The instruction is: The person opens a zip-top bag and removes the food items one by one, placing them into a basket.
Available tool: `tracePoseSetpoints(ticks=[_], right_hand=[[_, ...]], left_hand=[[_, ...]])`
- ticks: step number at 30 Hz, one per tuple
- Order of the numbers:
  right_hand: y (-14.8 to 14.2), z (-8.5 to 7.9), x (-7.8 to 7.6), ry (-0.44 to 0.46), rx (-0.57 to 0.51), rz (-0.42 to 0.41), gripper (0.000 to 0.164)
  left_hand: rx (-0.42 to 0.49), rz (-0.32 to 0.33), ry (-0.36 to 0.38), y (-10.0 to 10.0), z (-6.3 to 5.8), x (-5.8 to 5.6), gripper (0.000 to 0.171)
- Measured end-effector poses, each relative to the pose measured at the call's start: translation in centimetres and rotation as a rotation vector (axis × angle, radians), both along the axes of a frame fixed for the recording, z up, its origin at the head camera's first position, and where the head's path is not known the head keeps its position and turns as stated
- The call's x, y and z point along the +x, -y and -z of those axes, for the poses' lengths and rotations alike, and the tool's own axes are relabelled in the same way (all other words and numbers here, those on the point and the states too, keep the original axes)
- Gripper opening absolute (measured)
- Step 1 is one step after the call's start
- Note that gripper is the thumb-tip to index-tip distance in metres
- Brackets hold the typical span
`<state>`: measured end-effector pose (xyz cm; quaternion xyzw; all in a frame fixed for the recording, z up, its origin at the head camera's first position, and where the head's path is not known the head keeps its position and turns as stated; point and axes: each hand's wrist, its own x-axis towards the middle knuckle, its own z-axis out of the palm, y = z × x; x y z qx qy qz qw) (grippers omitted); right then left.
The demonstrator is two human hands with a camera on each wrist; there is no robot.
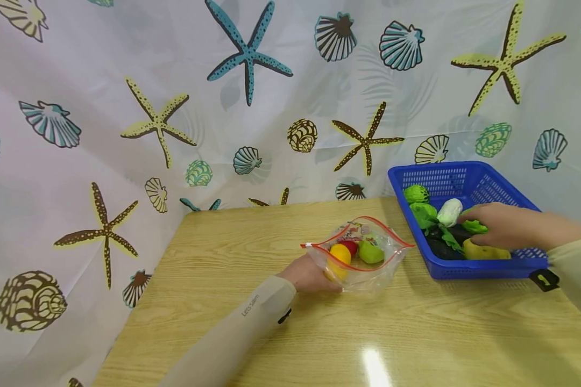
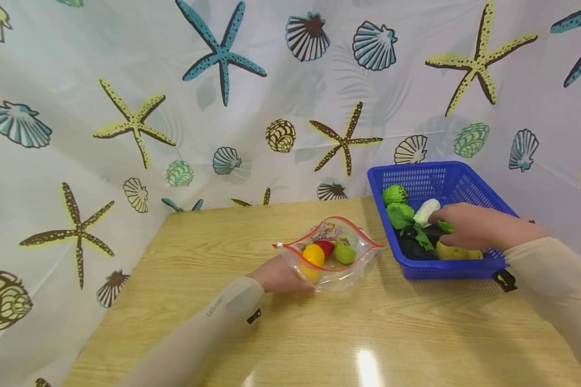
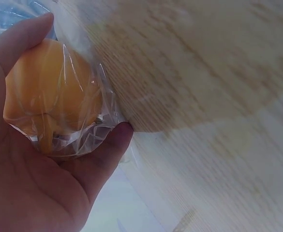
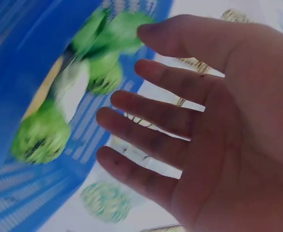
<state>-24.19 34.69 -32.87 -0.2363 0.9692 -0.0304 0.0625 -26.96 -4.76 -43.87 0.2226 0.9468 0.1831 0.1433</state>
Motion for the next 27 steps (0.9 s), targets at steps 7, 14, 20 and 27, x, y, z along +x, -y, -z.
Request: tracePoseSetpoints(ticks=[7, 14, 20, 27], right_hand=[[6.5, -2.2, 1.3, -0.110, -0.119, -0.083, 0.030], [12.6, -2.7, 1.8, -0.192, -0.216, -0.249, 0.020], [15.9, -1.0, 0.8, -0.150, -0.200, -0.349, 0.021], [18.1, 1.1, -0.1, -0.135, -0.140, -0.419, 0.042]], left_hand=[[-0.017, 0.000, -0.008, 0.0, 0.1, -0.1, 0.085], [0.009, -0.028, 0.030, 0.0, 0.0, 0.0, 0.088], [0.041, -0.040, 0.043, 0.1, 0.0, -0.1, 0.089], [0.098, 0.078, -0.027, 0.2, 0.1, -0.3, 0.098]])
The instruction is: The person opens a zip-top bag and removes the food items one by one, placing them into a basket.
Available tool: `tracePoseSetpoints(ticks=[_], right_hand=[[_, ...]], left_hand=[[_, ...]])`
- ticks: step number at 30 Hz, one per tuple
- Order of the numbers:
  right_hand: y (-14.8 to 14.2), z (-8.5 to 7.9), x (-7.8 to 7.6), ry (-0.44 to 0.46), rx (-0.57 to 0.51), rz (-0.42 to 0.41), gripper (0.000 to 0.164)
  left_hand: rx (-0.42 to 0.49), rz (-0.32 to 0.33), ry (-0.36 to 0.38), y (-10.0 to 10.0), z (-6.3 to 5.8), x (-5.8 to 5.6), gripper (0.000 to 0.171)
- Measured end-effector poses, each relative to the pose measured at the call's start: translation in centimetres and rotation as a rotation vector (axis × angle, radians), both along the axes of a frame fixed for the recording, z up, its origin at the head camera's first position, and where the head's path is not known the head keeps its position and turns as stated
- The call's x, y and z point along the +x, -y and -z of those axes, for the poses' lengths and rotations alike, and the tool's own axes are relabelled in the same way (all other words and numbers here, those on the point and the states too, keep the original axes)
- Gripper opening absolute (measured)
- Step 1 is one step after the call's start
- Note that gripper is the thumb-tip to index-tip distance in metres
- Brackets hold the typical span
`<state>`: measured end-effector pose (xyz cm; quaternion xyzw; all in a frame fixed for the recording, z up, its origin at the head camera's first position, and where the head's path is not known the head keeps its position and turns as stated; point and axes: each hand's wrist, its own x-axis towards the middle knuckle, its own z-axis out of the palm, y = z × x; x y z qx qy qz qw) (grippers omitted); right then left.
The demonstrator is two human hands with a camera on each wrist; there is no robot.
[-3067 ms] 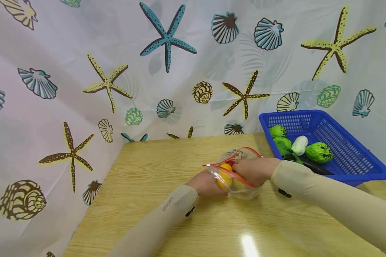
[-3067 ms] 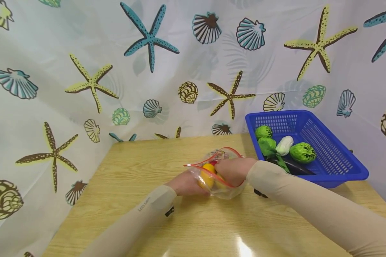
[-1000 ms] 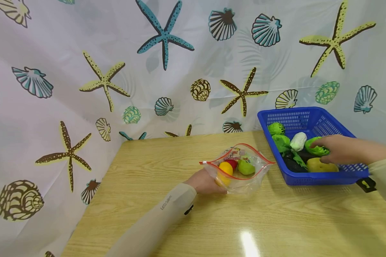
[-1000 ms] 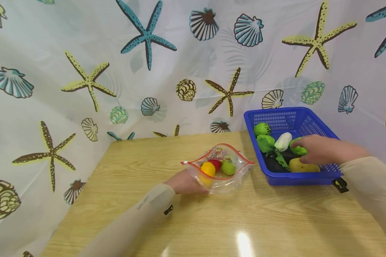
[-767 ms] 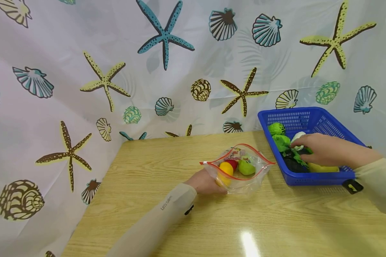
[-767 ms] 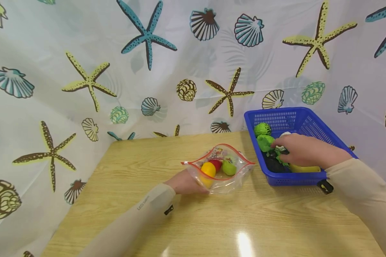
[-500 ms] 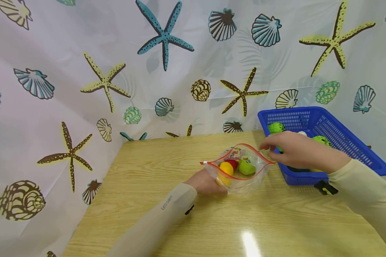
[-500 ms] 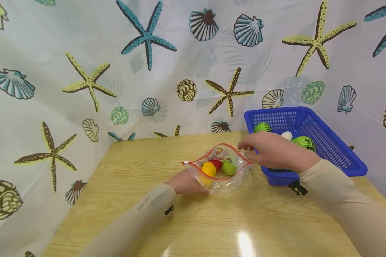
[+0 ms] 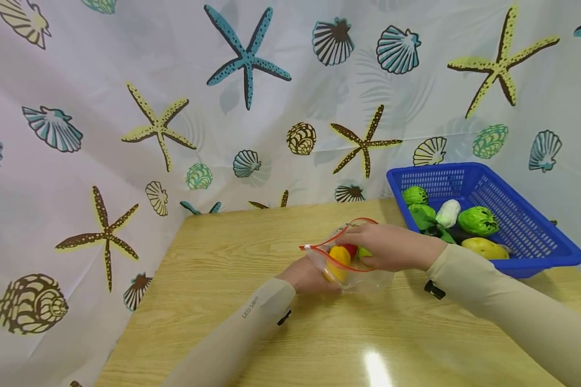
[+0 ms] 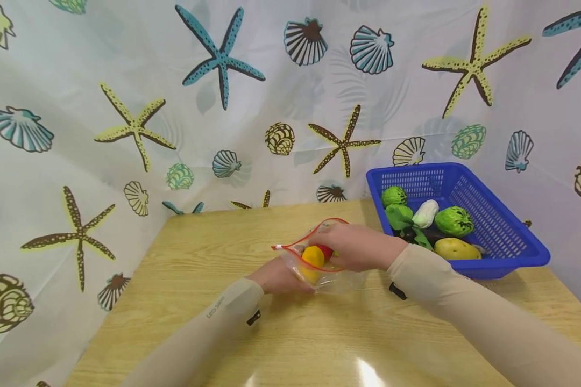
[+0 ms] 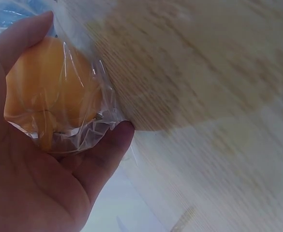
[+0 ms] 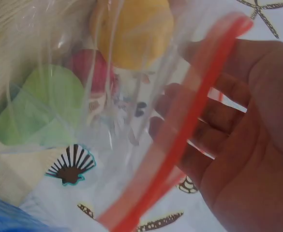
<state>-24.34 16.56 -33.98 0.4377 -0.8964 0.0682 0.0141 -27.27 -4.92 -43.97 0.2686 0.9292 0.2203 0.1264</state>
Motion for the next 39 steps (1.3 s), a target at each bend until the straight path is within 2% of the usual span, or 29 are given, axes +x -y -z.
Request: tracePoseSetpoints(ticks=[2, 4, 10, 14, 20, 24, 28, 33, 39], right_hand=[[0.5, 0.5, -0.3, -0.019, 0.001, -0.026, 0.048], [0.9, 1.0, -0.6, -0.031, 0.004, -0.050, 0.046], [1.7, 2.2, -1.3, -0.071, 0.056, -0.085, 0.044], [2.1, 2.4, -1.4, -0.103, 0.083, -0.119, 0.048], [2.9, 2.3, -1.5, -0.094, 0.165, -0.072, 0.051], [3.3, 2.5, -1.8, -0.072, 0.211, -0.021, 0.051], [3.6, 2.8, -2.1, -0.094, 0.244, -0.003, 0.052], [3.6, 3.0, -2.3, -0.112, 0.248, 0.000, 0.051], [3.4, 3.2, -2.4, -0.129, 0.193, -0.030, 0.042]], left_hand=[[0.021, 0.040, -0.026, 0.0, 0.1, -0.1, 0.096], [0.031, 0.060, -0.042, 0.1, 0.2, -0.2, 0.093], [-0.006, 0.055, -0.037, 0.3, 0.2, -0.1, 0.080], [-0.019, 0.053, -0.047, 0.4, 0.2, -0.1, 0.079], [-0.004, 0.045, -0.037, 0.4, 0.3, -0.2, 0.086], [-0.017, 0.039, -0.029, 0.4, 0.2, -0.1, 0.085], [-0.033, 0.052, -0.050, 0.4, 0.1, 0.0, 0.082], [-0.025, 0.081, -0.080, 0.4, 0.0, 0.0, 0.079], [-0.021, 0.097, -0.091, 0.4, 0.1, -0.1, 0.076]])
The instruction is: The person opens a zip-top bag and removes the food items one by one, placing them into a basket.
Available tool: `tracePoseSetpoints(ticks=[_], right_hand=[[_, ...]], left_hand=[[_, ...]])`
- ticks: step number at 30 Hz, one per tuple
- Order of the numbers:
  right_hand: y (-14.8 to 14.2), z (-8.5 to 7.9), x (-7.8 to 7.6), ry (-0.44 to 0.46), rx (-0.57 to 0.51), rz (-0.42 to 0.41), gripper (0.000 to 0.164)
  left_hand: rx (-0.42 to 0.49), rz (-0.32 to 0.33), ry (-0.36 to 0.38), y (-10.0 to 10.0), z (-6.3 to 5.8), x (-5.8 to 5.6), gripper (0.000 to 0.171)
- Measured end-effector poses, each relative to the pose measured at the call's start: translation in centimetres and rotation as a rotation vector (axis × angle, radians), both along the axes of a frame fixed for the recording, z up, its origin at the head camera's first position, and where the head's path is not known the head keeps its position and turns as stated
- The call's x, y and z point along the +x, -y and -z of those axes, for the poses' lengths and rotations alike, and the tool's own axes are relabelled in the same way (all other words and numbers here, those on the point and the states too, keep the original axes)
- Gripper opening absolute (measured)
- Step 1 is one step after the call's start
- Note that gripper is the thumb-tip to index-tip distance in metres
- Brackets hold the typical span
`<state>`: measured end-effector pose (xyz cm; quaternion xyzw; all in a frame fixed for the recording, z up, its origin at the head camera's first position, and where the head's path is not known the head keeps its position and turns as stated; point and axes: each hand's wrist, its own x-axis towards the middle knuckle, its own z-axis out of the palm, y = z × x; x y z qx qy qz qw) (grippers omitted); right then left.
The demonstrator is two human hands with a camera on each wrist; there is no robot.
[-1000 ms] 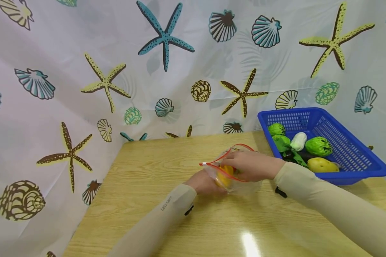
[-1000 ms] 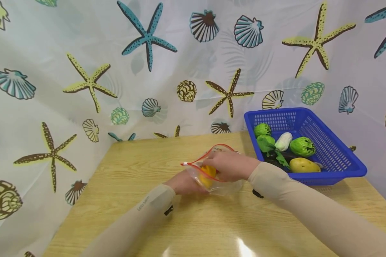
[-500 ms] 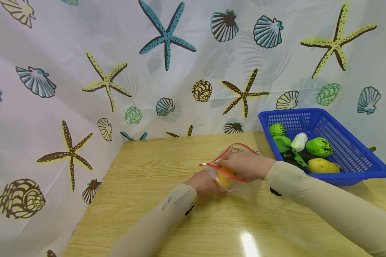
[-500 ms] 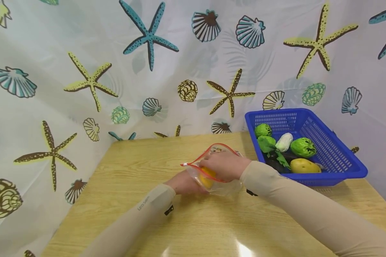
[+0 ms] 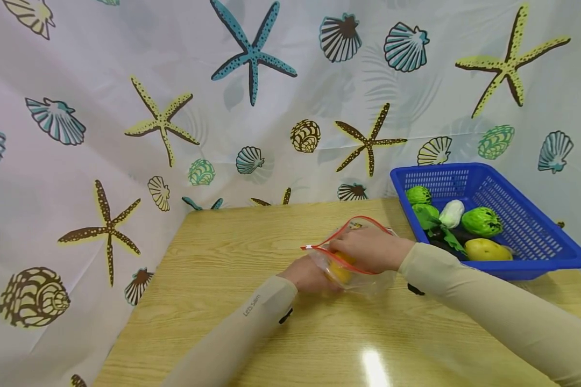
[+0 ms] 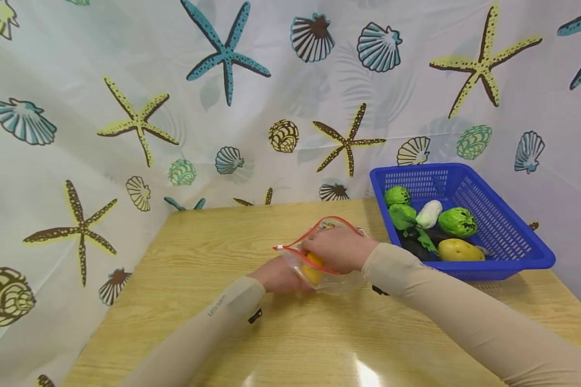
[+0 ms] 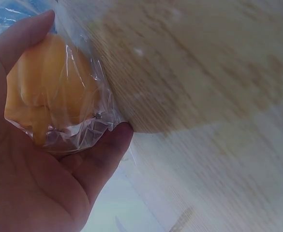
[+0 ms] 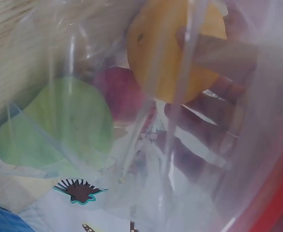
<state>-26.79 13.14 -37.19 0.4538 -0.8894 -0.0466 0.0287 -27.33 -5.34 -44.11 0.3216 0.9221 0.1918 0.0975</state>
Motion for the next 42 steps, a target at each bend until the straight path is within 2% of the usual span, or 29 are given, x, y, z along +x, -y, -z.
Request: tracePoseSetpoints(ticks=[7, 13, 17, 23, 24, 28, 32, 37, 42], right_hand=[[-0.6, 0.1, 0.0, -0.005, -0.036, -0.017, 0.035], [-1.7, -0.9, 0.4, 0.083, -0.122, -0.004, 0.036], [-2.8, -2.6, 1.5, 0.163, -0.185, 0.046, 0.041], [-5.2, -5.9, 3.5, 0.174, -0.222, 0.143, 0.041], [-5.7, -6.4, 3.7, 0.174, -0.228, 0.154, 0.040], [-7.8, -8.3, 3.9, 0.181, -0.258, 0.177, 0.037], [-10.1, -9.8, 4.2, 0.188, -0.284, 0.234, 0.035], [-13.3, -10.8, 4.1, 0.177, -0.309, 0.328, 0.038], [-16.4, -9.8, 3.2, 0.177, -0.256, 0.428, 0.041]], left_hand=[[0.025, 0.010, -0.006, -0.2, 0.2, -0.2, 0.081], [0.049, 0.014, 0.007, -0.2, 0.1, -0.2, 0.083], [0.045, 0.007, 0.026, -0.3, 0.0, -0.2, 0.091], [-0.012, -0.078, 0.086, -0.5, -0.1, 0.0, 0.073], [-0.021, -0.094, 0.095, -0.5, -0.1, 0.0, 0.068], [-0.056, -0.135, 0.107, -0.4, -0.3, 0.2, 0.069], [-0.101, -0.175, 0.124, -0.3, -0.5, 0.4, 0.062], [-0.112, -0.188, 0.136, -0.3, -0.5, 0.6, 0.069], [-0.108, -0.189, 0.128, -0.4, -0.5, 0.6, 0.077]])
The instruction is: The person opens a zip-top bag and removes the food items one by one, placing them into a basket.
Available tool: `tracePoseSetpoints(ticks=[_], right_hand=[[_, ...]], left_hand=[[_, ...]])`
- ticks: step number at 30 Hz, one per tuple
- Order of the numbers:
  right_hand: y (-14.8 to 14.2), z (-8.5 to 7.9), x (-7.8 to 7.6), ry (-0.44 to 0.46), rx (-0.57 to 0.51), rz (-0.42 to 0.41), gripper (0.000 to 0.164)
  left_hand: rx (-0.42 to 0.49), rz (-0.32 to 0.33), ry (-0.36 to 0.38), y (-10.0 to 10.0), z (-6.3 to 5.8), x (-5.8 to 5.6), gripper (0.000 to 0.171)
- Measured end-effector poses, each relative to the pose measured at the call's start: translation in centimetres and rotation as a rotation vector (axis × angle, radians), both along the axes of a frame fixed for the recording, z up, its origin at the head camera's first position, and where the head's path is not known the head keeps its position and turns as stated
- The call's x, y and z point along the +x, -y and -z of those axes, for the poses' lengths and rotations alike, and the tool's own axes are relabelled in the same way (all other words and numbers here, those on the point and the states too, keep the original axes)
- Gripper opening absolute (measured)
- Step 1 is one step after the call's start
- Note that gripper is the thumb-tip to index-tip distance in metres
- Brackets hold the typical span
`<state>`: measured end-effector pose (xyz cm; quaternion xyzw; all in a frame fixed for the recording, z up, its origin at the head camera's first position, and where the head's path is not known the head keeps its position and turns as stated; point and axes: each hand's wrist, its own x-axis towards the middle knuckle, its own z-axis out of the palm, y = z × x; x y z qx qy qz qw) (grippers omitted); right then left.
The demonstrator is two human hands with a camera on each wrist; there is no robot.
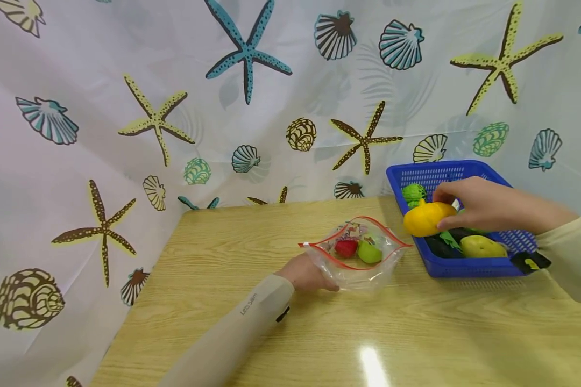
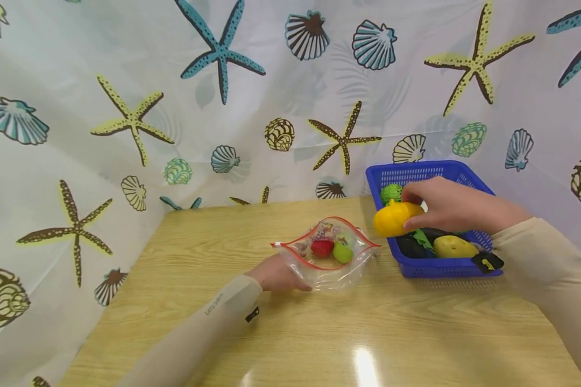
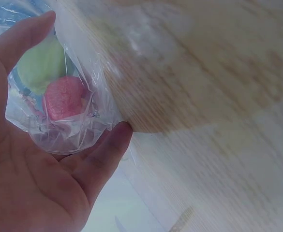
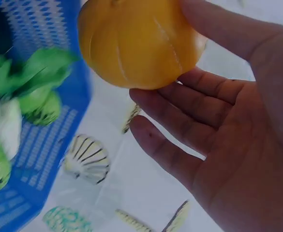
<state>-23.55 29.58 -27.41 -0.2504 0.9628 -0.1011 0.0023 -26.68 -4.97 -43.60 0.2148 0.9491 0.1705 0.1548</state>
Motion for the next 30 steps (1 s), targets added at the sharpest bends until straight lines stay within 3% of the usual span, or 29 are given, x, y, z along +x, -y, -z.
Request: tracePoseSetpoints(ticks=[7, 15, 22, 30], right_hand=[[-4.6, 2.6, -1.3, 0.037, 0.061, 0.073, 0.048], [-7.4, 4.0, -2.1, 0.069, 0.110, 0.080, 0.037], [-6.4, 4.2, -1.9, 0.053, 0.070, 0.029, 0.029], [-0.9, 3.3, -0.4, -0.037, -0.009, -0.058, 0.016]], left_hand=[[0.008, 0.020, -0.002, -0.1, 0.0, 0.0, 0.083], [-0.039, 0.006, -0.005, -0.2, 0.3, -0.3, 0.082], [-0.017, 0.004, -0.002, -0.1, 0.4, -0.4, 0.080], [-0.005, -0.006, 0.002, -0.2, 0.3, -0.3, 0.082]])
